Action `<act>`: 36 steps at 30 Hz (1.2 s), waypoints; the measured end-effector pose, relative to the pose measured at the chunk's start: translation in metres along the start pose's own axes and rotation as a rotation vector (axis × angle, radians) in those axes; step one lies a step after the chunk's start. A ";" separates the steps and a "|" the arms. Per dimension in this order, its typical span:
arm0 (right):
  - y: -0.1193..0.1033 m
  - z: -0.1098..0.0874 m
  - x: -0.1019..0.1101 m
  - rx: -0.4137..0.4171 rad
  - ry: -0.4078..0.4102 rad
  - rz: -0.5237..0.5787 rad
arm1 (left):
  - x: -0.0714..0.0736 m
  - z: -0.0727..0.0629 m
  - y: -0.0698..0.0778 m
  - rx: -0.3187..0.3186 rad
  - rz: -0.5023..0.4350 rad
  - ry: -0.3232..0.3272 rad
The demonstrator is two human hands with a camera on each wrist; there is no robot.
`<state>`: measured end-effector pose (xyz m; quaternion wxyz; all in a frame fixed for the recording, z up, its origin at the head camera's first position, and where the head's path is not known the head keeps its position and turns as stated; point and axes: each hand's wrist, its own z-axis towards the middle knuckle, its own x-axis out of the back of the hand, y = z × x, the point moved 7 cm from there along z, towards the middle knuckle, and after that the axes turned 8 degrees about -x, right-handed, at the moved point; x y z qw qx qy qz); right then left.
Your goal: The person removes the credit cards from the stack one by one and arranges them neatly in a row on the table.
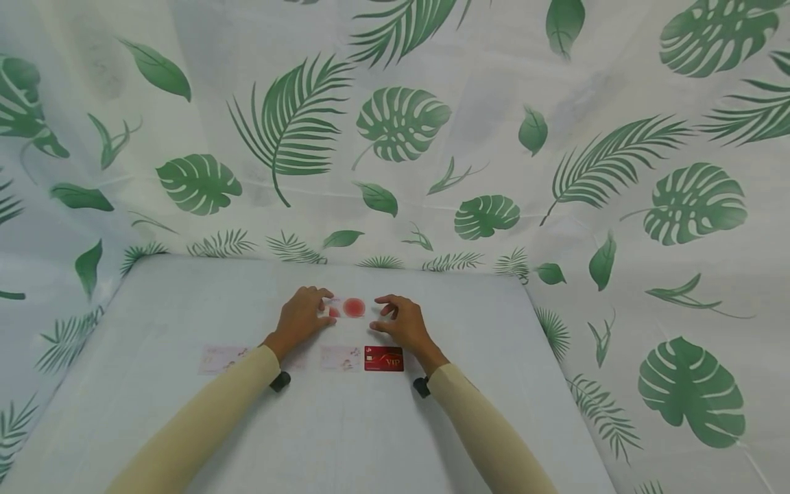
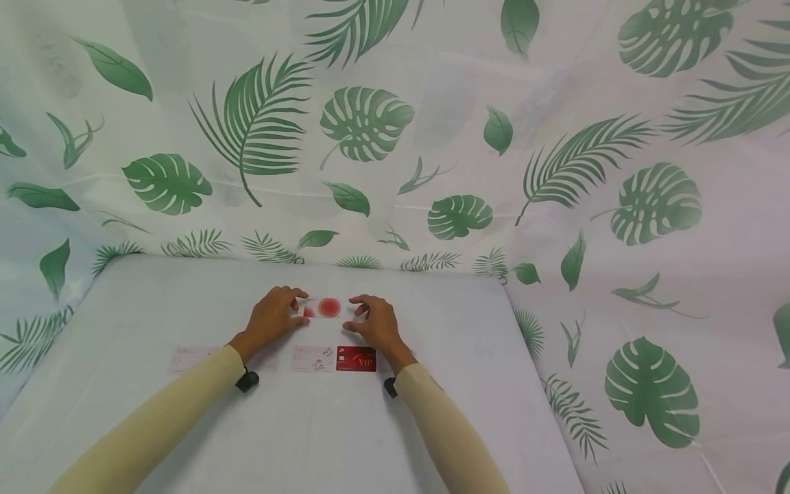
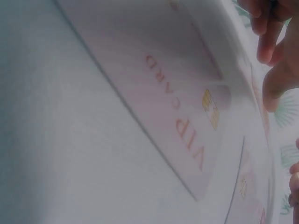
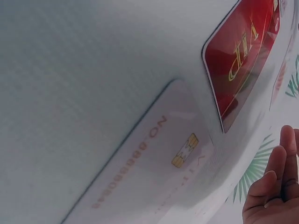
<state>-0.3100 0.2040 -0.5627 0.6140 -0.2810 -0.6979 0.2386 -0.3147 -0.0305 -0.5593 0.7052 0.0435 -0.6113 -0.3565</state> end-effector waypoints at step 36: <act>-0.012 0.030 -0.027 -0.063 -0.043 -0.057 | -0.013 0.014 -0.014 0.067 0.011 -0.098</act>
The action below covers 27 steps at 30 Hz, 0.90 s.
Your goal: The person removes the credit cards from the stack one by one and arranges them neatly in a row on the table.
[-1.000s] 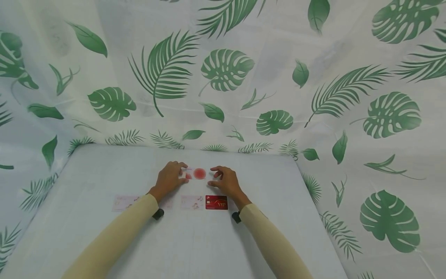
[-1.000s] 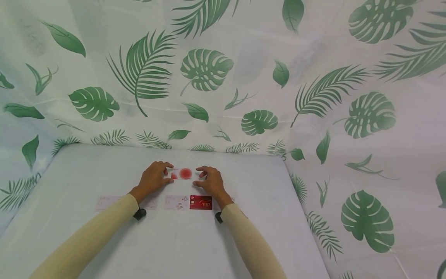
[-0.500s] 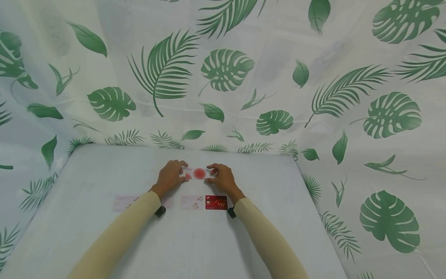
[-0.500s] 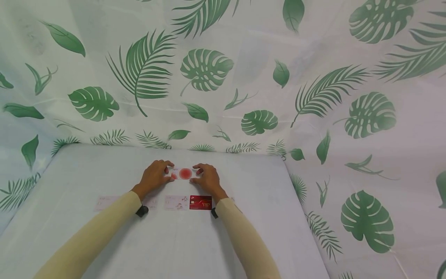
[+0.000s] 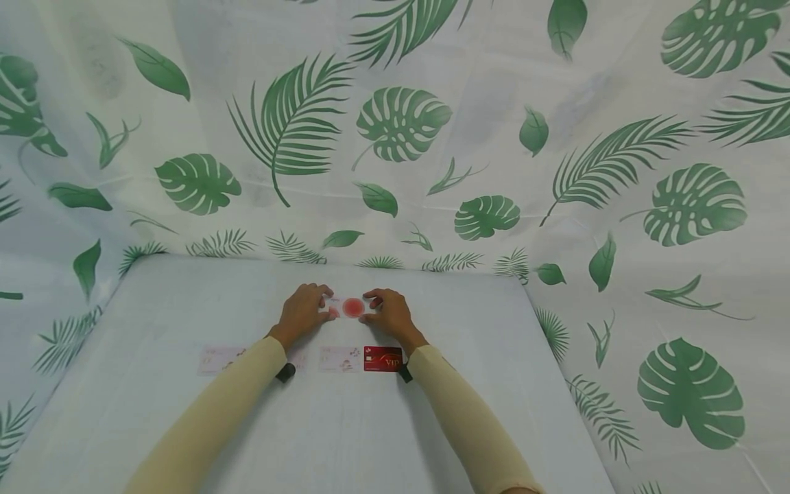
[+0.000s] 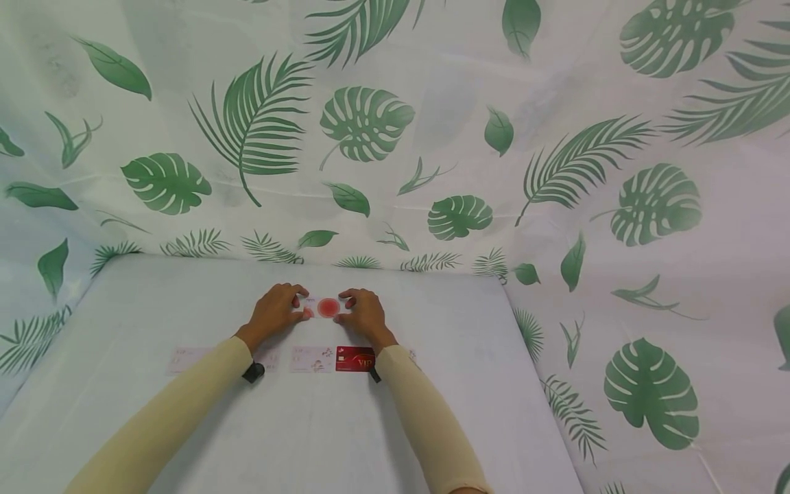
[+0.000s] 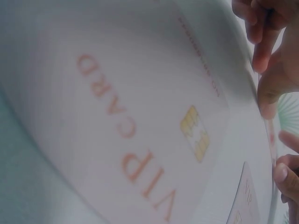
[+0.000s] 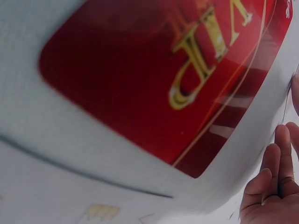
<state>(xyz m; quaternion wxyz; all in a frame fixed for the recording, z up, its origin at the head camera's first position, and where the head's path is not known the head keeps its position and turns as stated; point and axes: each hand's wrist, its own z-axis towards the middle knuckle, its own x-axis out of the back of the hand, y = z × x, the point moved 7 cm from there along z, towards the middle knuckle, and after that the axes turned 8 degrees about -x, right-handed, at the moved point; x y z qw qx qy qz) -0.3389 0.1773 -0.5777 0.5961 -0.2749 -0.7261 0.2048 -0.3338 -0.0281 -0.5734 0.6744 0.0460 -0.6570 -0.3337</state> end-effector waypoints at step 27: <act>-0.008 0.000 -0.006 -0.027 -0.019 0.013 | -0.003 0.004 -0.005 0.037 -0.126 -0.037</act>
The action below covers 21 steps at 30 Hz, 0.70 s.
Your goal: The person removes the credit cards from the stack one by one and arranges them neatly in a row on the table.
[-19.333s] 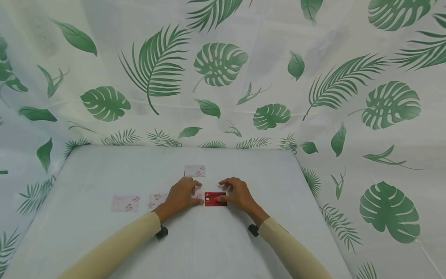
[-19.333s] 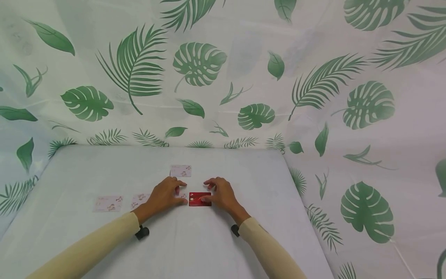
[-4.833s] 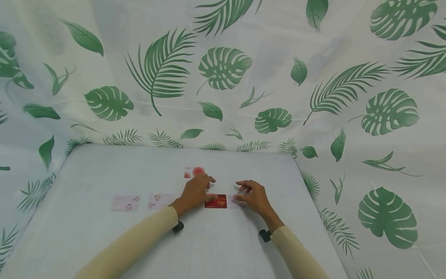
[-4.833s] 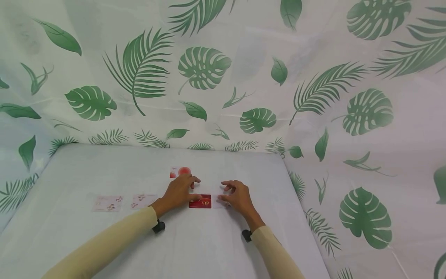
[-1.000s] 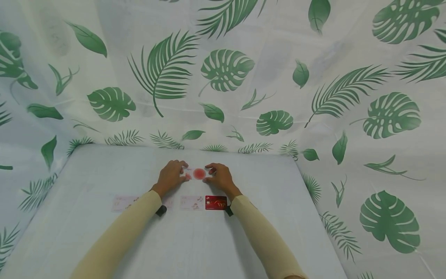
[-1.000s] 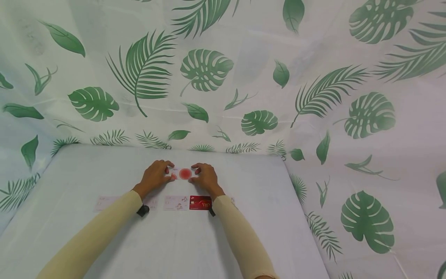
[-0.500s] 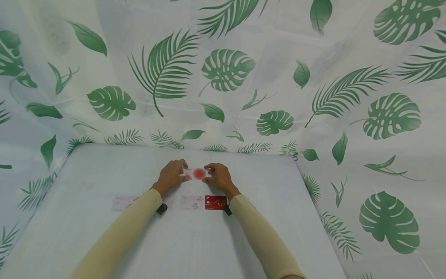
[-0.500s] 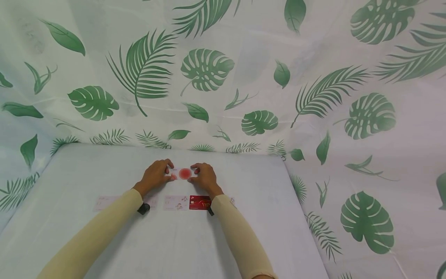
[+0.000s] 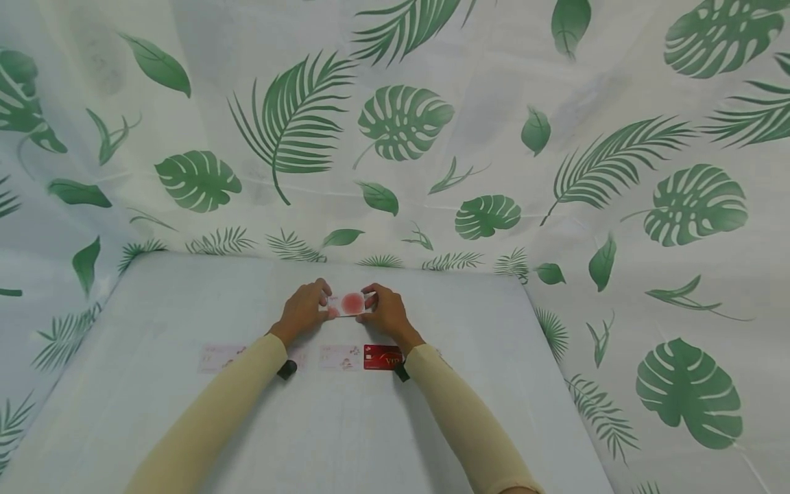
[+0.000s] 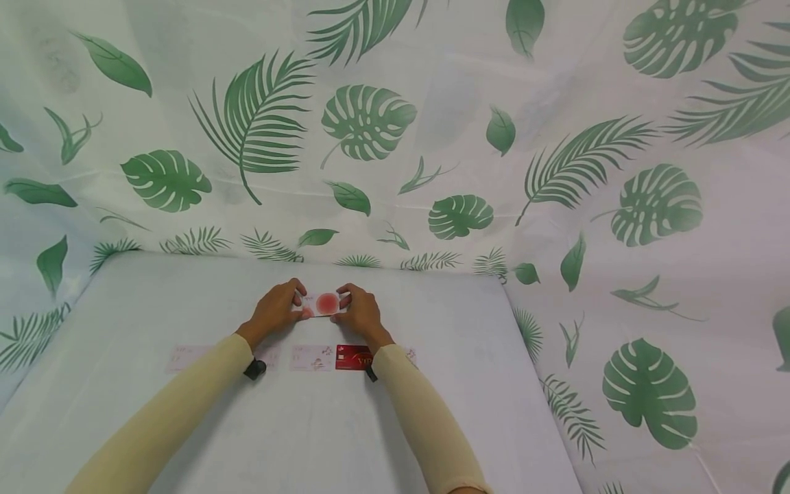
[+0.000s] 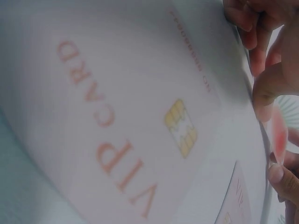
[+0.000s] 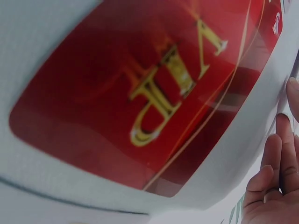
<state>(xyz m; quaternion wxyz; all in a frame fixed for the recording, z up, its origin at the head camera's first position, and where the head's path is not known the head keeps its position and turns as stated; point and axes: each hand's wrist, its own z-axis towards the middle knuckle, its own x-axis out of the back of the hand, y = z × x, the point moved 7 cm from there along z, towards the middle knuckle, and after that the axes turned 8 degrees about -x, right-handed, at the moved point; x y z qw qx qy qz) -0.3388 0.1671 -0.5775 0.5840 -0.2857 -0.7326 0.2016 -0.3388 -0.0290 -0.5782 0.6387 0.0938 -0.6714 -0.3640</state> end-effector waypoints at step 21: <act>0.005 -0.007 0.010 0.076 -0.017 0.080 | 0.000 -0.005 0.015 -0.022 0.002 0.026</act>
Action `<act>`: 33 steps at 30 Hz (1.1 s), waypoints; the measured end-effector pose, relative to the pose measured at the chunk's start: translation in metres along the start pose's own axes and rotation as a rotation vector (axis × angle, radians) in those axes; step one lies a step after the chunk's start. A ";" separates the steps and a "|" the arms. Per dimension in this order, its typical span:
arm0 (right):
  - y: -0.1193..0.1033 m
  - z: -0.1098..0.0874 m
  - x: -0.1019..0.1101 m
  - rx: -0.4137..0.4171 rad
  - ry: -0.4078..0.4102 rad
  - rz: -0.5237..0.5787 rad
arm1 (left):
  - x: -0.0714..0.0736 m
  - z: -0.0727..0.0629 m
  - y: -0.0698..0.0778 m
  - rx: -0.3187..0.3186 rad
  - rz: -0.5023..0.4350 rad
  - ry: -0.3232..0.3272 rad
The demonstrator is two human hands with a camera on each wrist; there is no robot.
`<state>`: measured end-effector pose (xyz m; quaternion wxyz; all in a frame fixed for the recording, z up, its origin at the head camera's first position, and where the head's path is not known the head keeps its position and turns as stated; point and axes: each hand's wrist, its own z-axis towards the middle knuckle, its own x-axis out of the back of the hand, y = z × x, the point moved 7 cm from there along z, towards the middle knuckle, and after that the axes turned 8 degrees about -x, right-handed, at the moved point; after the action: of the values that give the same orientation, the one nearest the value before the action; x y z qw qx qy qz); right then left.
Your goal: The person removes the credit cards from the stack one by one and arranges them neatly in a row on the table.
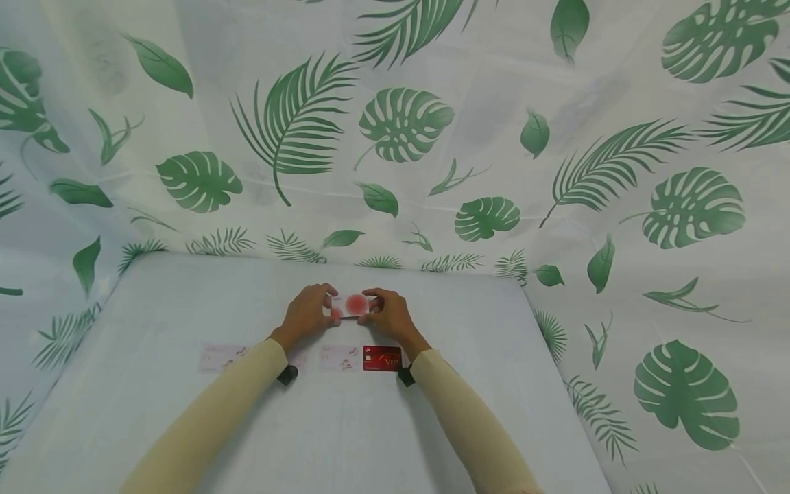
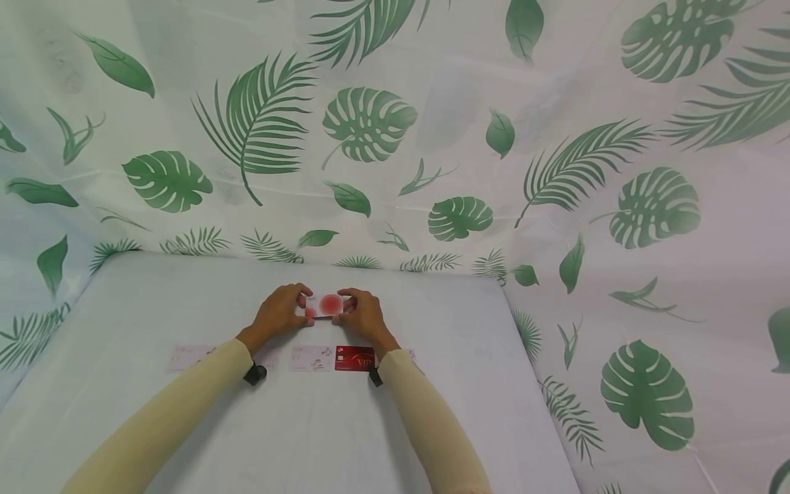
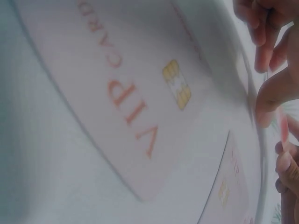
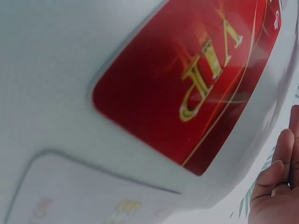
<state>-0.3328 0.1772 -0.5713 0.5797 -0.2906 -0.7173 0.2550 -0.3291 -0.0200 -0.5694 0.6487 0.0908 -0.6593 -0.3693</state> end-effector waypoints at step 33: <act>0.006 -0.026 0.033 0.108 0.092 -0.047 | 0.007 -0.005 0.042 -0.197 0.058 0.135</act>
<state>-0.3116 0.2055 -0.5480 0.6326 -0.2535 -0.6817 0.2661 -0.3105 0.0042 -0.5389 0.7078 0.0322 -0.5770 -0.4063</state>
